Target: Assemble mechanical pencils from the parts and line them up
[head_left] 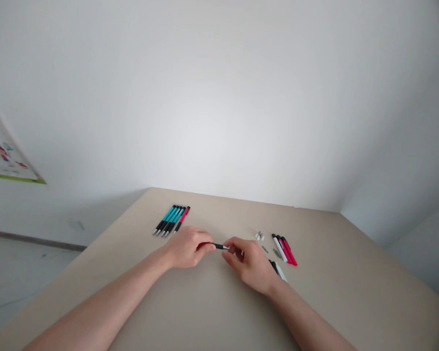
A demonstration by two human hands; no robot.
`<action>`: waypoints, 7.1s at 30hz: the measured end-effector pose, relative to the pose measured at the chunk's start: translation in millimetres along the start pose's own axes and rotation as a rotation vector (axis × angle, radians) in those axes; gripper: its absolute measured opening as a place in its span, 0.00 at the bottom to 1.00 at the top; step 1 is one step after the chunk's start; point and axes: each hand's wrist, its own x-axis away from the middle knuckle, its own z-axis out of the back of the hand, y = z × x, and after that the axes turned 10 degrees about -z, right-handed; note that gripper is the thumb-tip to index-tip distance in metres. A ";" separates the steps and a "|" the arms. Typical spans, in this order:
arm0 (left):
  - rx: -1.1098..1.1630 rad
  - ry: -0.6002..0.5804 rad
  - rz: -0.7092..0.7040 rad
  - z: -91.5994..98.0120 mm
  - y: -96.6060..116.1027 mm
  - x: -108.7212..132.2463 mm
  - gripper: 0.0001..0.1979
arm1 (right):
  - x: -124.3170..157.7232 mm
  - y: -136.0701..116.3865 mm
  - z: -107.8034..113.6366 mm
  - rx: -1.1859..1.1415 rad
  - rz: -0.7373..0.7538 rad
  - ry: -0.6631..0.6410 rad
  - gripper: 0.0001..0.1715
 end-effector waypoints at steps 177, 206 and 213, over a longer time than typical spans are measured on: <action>1.207 0.479 0.503 -8.9 7.0 -7.6 0.30 | 4.1 1.8 -21.1 -0.356 -0.125 -0.427 0.17; 1.152 0.395 0.479 -10.4 12.0 -7.7 0.28 | 5.6 -0.7 -19.6 -0.297 -0.131 -0.434 0.12; 1.060 0.319 0.561 -14.8 8.1 -7.8 0.23 | 1.4 -1.3 -20.0 -0.278 -0.145 -0.329 0.14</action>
